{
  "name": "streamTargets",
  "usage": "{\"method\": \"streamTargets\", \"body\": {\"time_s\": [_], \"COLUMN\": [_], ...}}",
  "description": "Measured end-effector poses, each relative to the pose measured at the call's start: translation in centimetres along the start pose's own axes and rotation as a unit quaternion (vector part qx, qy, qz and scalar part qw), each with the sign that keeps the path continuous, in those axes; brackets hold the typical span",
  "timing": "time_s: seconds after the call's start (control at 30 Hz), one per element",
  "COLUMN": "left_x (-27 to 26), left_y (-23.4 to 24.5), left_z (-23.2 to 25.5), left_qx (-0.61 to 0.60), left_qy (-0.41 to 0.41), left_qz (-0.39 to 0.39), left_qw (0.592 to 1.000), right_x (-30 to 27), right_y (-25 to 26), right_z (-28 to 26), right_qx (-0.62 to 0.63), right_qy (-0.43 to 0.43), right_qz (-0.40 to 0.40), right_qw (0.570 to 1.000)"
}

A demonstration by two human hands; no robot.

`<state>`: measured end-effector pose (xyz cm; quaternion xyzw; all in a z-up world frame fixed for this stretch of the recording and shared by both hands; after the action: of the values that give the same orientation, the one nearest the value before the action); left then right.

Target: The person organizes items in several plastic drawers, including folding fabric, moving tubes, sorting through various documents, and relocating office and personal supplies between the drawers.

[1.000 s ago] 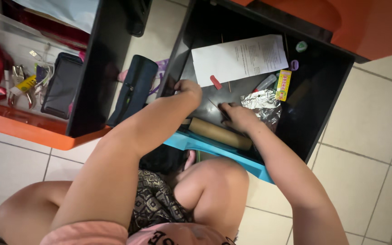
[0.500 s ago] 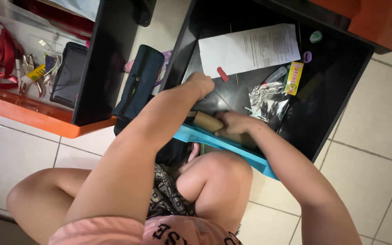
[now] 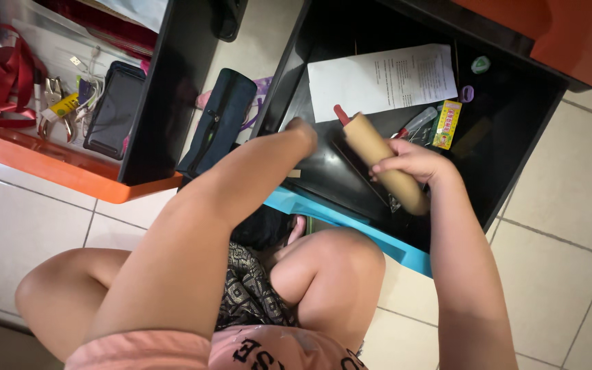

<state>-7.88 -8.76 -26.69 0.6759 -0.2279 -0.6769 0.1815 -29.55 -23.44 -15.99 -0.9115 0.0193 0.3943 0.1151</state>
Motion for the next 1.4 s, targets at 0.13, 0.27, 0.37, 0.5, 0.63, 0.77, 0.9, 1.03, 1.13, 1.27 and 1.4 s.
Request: {"method": "streamTargets", "body": {"time_s": [0.13, 0.27, 0.37, 0.5, 0.63, 0.77, 0.9, 1.03, 1.13, 1.27, 1.4], "left_x": [-2.4, -5.9, -10.1, -18.6, -30.2, -37.5, -41.8, -43.4, -44.4, -45.8, -45.5], "left_y": [0.5, 3.3, 6.9, 11.5, 10.2, 6.8, 3.4, -0.5, -3.7, -8.3, -12.9], "left_z": [-0.2, -0.8, -0.8, -2.0, -3.4, -2.4, -2.9, -5.7, -9.1, -13.1, -14.9], "left_qx": [-0.061, -0.098, -0.127, -0.097, 0.176, 0.282, 0.304, 0.279, 0.223, 0.229, 0.155], "left_qy": [-0.021, -0.044, -0.079, -0.184, -0.244, -0.242, -0.239, -0.208, -0.134, -0.027, 0.004], "left_qz": [0.024, 0.024, 0.058, 0.258, 0.684, 0.726, 0.738, 0.732, 0.711, 0.713, 0.744], "left_qw": [0.998, 0.994, 0.987, 0.943, 0.665, 0.578, 0.553, 0.586, 0.653, 0.663, 0.65], "right_x": [0.1, 0.2, 0.3, -0.1, -0.8, -1.2, -3.0, -5.0, -4.6, -0.9, 4.6], "right_y": [0.1, 0.2, 0.5, 0.5, 0.2, -0.9, -3.5, -9.5, -15.8, -22.7, -28.6], "right_z": [-0.5, -0.3, -0.5, -1.0, -1.9, -2.6, -5.6, -10.9, -14.5, -16.8, -15.0], "right_qx": [-0.017, -0.042, -0.033, 0.033, 0.096, 0.143, 0.144, 0.166, 0.205, 0.282, 0.383], "right_qy": [0.026, 0.004, 0.043, 0.068, 0.137, 0.168, 0.221, 0.339, 0.384, 0.391, 0.351], "right_qz": [0.039, 0.051, 0.053, 0.081, 0.074, 0.082, 0.073, -0.011, -0.067, -0.119, -0.148], "right_qw": [0.999, 0.998, 0.997, 0.994, 0.983, 0.972, 0.962, 0.926, 0.898, 0.868, 0.842]}}
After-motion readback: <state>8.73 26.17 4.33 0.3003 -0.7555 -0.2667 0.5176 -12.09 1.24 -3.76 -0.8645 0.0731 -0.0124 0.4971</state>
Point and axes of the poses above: each hand's wrist, its own x-axis towards the middle knuckle, its own y-axis out of the back of the hand, z = x × y, the point moved 1 cm from there along x, towards the middle knuckle, and after that the axes turned 2 degrees about -z, right-handed, at the moved point
